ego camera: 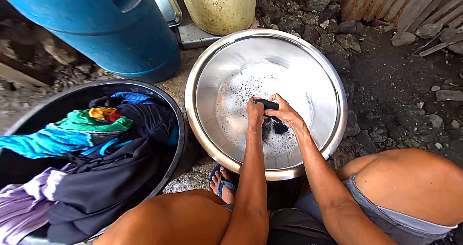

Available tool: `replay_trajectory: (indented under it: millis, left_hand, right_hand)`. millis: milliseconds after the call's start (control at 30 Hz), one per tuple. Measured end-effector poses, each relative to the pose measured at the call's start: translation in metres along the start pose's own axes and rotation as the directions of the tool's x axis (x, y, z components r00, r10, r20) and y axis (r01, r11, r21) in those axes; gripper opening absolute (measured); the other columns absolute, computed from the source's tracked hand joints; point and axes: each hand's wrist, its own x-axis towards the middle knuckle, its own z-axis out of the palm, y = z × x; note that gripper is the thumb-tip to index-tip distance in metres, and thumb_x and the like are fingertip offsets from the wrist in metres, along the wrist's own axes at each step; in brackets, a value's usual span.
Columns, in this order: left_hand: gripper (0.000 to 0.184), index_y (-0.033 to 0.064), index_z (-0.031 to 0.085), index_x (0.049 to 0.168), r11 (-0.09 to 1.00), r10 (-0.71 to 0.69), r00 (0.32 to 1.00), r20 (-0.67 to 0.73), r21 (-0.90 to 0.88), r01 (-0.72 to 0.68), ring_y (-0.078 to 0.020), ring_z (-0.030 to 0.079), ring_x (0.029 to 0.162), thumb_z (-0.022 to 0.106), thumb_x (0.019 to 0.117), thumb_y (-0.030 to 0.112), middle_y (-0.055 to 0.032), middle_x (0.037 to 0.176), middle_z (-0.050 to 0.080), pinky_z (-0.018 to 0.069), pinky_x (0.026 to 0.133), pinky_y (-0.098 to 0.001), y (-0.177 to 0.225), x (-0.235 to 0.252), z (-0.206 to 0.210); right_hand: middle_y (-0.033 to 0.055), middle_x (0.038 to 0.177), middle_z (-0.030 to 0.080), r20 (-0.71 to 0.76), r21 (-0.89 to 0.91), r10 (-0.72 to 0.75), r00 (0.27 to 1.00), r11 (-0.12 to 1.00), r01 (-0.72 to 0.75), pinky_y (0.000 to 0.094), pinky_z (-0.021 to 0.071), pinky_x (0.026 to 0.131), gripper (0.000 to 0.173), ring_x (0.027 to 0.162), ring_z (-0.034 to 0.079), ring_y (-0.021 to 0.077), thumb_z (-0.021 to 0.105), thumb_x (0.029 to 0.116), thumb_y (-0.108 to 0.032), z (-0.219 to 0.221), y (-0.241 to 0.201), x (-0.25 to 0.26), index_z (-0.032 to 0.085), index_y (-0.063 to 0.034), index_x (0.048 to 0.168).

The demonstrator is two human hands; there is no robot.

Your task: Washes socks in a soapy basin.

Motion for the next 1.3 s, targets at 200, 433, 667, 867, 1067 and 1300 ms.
replay_trajectory:
  millis: [200,433,667,867,1067,1300]
  left_hand:
    - [0.021,0.003,0.053,0.114,0.956,0.192,0.931,0.311,-0.275,-0.105,-0.0163,0.064,0.082,0.054,0.0955,-0.005,-0.0098,0.093,0.064,0.0554,0.076,-0.0356,0.032,-0.022,-0.009]
    - [0.04,0.0124,0.051,0.13,0.969,0.181,0.744,0.643,0.011,-0.246,-0.0129,0.063,0.082,0.064,0.0928,0.004,-0.0084,0.107,0.07,0.0491,0.065,-0.0278,0.024,-0.029,-0.03]
    - [0.023,0.0011,0.054,0.123,0.981,0.113,0.984,0.135,-0.17,-0.089,-0.0195,0.062,0.074,0.05,0.0999,-0.002,-0.0129,0.091,0.064,0.0549,0.065,-0.0375,-0.001,0.002,-0.004]
    - [0.018,0.0072,0.057,0.118,0.89,-0.061,0.901,0.43,-0.384,0.244,-0.0159,0.066,0.08,0.044,0.1055,0.012,-0.0068,0.098,0.065,0.058,0.069,-0.0342,-0.008,-0.008,-0.011]
    - [0.012,0.0118,0.063,0.102,0.801,0.081,0.89,0.448,-0.561,0.209,-0.0123,0.066,0.085,0.059,0.0919,0.017,-0.0024,0.094,0.067,0.057,0.081,-0.0308,0.003,-0.026,-0.014]
    - [0.026,0.0148,0.069,0.105,0.603,0.39,0.763,0.516,-0.769,0.212,-0.0158,0.072,0.088,0.076,0.0884,0.034,-0.0056,0.099,0.074,0.0614,0.078,-0.0333,-0.008,-0.029,-0.007]
  right_hand:
    - [0.0212,0.102,0.067,-0.39,-0.081,0.073,0.918,0.99,-0.113,0.0527,0.0513,0.062,0.024,0.077,0.064,0.0336,0.054,0.1025,-0.015,0.006,0.018,0.015,0.06,-0.0076,0.124]
    - [0.0078,0.1,0.065,-0.439,0.476,0.293,0.849,0.878,-0.057,0.0376,0.0546,0.069,0.02,0.082,0.063,0.018,0.051,0.1065,-0.022,-0.011,-0.013,0.005,0.059,-0.0133,0.123]
    - [0.0017,0.075,0.06,0.071,0.378,-0.187,0.98,0.914,0.147,0.0241,0.0507,0.057,0.037,0.059,0.055,0.007,0.055,0.0895,-0.011,-0.009,-0.021,-0.012,0.059,-0.0149,0.126]
    - [-0.0038,0.069,0.048,-0.178,0.29,0.012,0.984,0.956,0.041,0.0209,0.0431,0.051,0.022,0.051,0.041,0.0038,0.052,0.1076,-0.03,-0.014,0.01,0.003,0.064,-0.0159,0.119]
    - [0.0076,0.102,0.066,-0.309,0.138,0.043,0.95,0.99,0.0,0.0341,0.0504,0.073,0.034,0.081,0.058,0.0134,0.051,0.1085,-0.039,-0.001,0.025,0.013,0.065,-0.0089,0.117]
    - [0.0008,0.093,0.068,-0.242,0.443,0.022,0.97,0.892,0.09,0.0291,0.0551,0.073,0.015,0.081,0.063,0.0074,0.053,0.1035,-0.012,0.021,0.03,0.021,0.065,-0.0094,0.111]
